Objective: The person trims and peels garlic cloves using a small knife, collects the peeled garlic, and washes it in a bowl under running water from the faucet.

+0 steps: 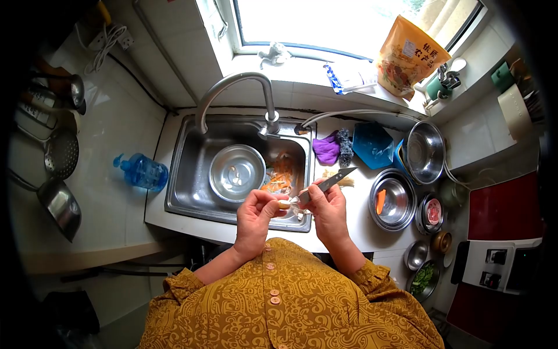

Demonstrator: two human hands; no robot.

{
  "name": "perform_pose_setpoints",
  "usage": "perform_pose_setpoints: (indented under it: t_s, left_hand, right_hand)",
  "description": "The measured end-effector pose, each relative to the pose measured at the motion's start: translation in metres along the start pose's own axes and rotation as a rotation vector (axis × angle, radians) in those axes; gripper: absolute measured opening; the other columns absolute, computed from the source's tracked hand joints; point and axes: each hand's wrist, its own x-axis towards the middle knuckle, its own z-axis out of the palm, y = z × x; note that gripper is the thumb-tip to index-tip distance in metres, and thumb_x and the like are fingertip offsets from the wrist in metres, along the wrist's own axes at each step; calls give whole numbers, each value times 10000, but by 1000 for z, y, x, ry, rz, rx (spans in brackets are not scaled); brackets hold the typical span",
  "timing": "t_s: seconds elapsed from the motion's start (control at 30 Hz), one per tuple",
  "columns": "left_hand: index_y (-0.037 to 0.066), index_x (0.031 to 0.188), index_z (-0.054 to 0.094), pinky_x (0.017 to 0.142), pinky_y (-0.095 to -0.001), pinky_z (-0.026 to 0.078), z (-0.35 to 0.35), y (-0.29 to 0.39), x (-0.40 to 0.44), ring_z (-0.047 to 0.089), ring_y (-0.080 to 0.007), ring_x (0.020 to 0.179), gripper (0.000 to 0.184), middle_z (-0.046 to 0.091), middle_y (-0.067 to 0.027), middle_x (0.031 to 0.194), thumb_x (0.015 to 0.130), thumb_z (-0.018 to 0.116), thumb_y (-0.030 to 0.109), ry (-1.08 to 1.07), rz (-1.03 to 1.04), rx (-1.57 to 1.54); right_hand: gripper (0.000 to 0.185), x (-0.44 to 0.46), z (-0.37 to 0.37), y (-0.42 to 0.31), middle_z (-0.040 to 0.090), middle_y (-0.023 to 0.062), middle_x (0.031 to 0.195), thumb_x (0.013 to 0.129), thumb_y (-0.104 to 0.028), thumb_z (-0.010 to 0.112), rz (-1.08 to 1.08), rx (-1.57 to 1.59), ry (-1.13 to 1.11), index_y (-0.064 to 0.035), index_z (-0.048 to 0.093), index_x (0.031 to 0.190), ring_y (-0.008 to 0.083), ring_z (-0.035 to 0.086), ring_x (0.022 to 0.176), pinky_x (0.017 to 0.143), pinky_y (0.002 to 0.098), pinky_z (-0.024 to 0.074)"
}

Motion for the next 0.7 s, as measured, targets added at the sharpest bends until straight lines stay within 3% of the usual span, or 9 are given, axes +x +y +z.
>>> perform_pose_setpoints:
  t_s: [0.17,0.23,0.33,0.57,0.7]
  left_hand:
    - [21,1074,472,774,-282,543,0,1,-2,633,-152,896,205,616,-94,976,940,538,162,-27,-1,33]
    - [30,1116,461,780,-294,539,7,13,0,629,-177,927,258,578,-97,1057,936,548,193,-56,-259,-304]
    - [45,1144,450,790,-312,537,5,9,-1,625,-200,949,289,547,-106,1116,927,563,200,-64,-341,-442]
    - [44,1076,520,821,-313,531,3,6,-1,615,-144,902,210,607,-60,1001,896,603,114,-80,-390,-278]
    - [39,1016,550,784,-290,530,-2,-2,0,613,-126,886,155,624,-53,954,886,614,94,-47,-289,-224]
  right_hand:
    - [181,-2,5,-1,615,69,863,903,-131,602,-41,-84,12,-30,494,1007,108,615,744,657,241,524]
    - [179,0,3,3,616,73,866,910,-141,591,-43,-73,29,-32,485,1006,123,621,741,660,257,533]
    - [181,-1,4,2,615,86,872,919,-150,577,-32,-57,48,-33,469,1005,151,633,749,665,281,547]
    - [192,-3,8,4,612,93,882,915,-151,583,-92,-29,70,-26,472,1009,149,633,756,694,284,551]
    - [197,-7,8,3,610,83,890,910,-139,591,-76,-63,44,-18,481,1021,117,619,777,708,264,543]
